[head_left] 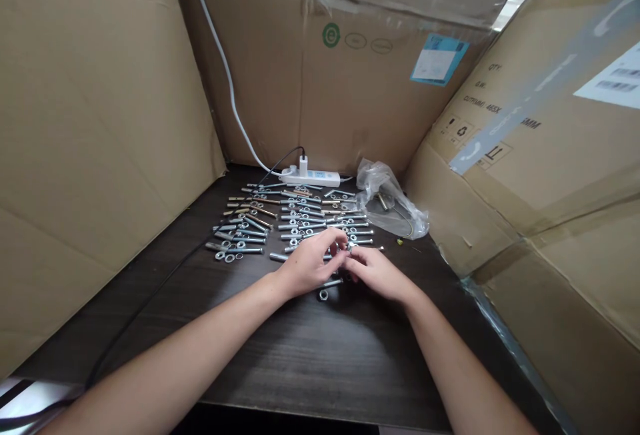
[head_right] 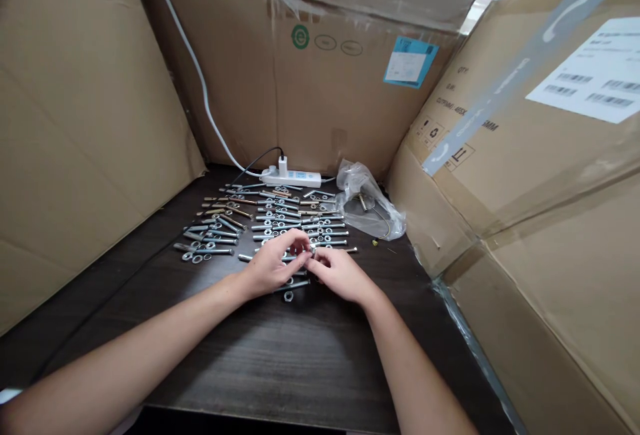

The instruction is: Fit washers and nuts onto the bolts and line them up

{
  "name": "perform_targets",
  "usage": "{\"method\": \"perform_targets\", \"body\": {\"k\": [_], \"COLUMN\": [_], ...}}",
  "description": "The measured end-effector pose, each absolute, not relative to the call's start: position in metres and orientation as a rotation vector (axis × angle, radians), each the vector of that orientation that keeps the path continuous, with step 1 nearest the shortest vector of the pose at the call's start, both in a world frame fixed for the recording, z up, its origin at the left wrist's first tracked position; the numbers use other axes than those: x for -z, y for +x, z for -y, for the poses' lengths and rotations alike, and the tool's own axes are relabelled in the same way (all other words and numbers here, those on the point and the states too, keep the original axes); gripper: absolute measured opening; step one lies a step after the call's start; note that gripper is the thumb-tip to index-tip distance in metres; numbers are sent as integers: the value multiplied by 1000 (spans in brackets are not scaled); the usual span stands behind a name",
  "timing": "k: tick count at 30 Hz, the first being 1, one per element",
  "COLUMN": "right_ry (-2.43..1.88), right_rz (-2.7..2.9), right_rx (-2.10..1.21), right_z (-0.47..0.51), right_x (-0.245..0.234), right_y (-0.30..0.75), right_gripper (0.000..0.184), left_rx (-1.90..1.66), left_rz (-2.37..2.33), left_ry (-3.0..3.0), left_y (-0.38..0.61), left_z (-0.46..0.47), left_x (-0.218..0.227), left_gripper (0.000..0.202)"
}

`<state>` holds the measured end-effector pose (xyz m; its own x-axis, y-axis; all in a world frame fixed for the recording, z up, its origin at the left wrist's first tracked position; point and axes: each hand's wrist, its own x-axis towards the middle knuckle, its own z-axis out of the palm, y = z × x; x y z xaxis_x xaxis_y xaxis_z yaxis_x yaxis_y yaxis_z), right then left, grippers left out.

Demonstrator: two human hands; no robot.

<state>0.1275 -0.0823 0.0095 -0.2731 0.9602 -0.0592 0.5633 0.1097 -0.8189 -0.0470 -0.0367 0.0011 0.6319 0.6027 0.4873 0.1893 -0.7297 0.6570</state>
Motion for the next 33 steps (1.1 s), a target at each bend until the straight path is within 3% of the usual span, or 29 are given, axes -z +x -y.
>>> {"method": "perform_targets", "body": {"k": [4, 11, 19, 33], "right_ry": [-1409, -1484, -1894, -1970], "right_rz": [1872, 1961, 2233, 1860], "right_rx": [-1024, -779, -349, -133], "right_z": [83, 86, 92, 86], "right_x": [-6, -2, -14, -32], "right_y": [125, 123, 110, 168], "right_gripper": [17, 22, 21, 22], "left_rx": [-835, -777, -734, -1137], "left_rz": [-525, -513, -491, -778], "left_ry": [2396, 2442, 2367, 2126], "left_y": [-46, -48, -48, -43], "left_z": [37, 39, 45, 30], "left_x": [-3, -9, -11, 0], "left_gripper": [13, 20, 22, 22]}}
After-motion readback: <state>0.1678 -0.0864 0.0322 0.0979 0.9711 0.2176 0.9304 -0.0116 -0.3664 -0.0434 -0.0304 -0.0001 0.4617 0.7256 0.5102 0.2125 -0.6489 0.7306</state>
